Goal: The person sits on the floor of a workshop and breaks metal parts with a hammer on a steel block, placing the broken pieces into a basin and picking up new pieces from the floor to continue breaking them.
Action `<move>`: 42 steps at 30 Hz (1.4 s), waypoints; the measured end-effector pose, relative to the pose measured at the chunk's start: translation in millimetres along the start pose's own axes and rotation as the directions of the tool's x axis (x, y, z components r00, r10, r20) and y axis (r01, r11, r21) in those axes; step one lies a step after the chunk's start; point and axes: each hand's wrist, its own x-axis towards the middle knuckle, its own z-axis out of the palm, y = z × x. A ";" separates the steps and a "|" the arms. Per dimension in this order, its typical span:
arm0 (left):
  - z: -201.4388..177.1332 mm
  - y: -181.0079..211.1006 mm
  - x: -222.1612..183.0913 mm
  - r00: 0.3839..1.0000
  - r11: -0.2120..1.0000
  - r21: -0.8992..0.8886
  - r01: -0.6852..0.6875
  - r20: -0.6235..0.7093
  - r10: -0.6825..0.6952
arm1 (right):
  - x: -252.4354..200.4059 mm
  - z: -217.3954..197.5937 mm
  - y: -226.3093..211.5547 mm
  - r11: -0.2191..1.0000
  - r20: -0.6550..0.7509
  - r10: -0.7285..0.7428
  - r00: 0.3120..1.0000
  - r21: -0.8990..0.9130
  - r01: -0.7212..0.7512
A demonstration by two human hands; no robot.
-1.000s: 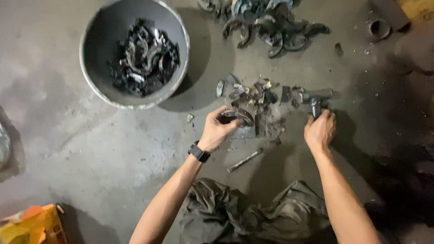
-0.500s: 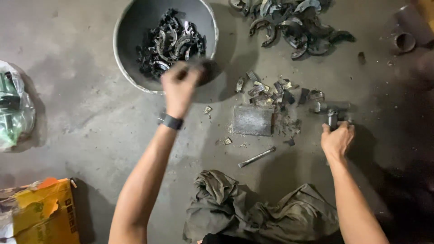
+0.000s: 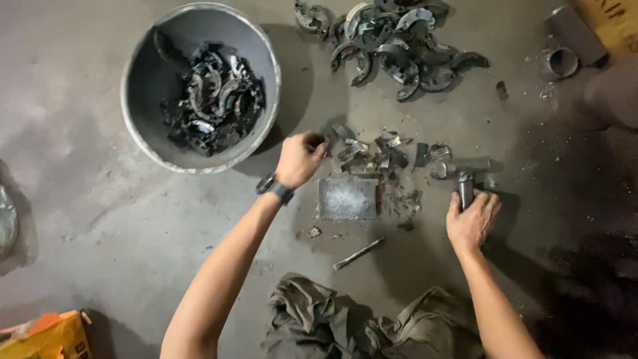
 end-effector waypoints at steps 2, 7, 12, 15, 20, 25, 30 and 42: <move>16.0 -3.4 41.7 0.999 0.979 0.198 0.046 -0.012 -0.044 | 3.8 -4.1 -5.7 1.000 0.015 0.018 1.000 -0.006 -0.018; 56.9 -46.0 156.5 0.985 0.847 0.528 0.064 -0.169 0.031 | 9.0 -11.4 -18.9 0.999 0.043 0.054 0.998 -0.011 -0.053; 82.8 -67.3 217.2 0.928 0.897 0.439 0.049 -0.352 0.121 | 9.5 -7.1 -14.0 0.997 0.072 0.053 0.996 -0.056 -0.049; 82.5 -66.2 218.2 0.923 0.913 0.350 0.209 -0.378 -0.066 | 11.4 -8.6 -19.1 0.997 0.099 0.068 0.993 -0.045 -0.064; 67.6 -45.8 150.4 0.935 0.967 0.206 0.147 -0.348 -0.068 | 13.5 -11.4 -19.1 0.997 0.078 0.057 0.995 -0.054 -0.053; 34.8 2.5 38.8 0.924 0.989 0.006 -0.148 -0.356 0.141 | 10.0 -7.5 -16.1 0.998 0.078 0.043 0.996 -0.041 -0.040; 22.7 37.4 -58.8 0.974 0.985 -0.124 -0.116 -0.209 0.088 | 5.6 -6.1 -10.1 0.999 0.055 0.010 0.998 -0.044 -0.008; 63.9 10.8 -155.3 0.978 0.966 0.189 -0.177 -0.071 0.194 | -40.2 -96.3 -103.6 0.537 0.580 0.155 0.800 0.630 -0.561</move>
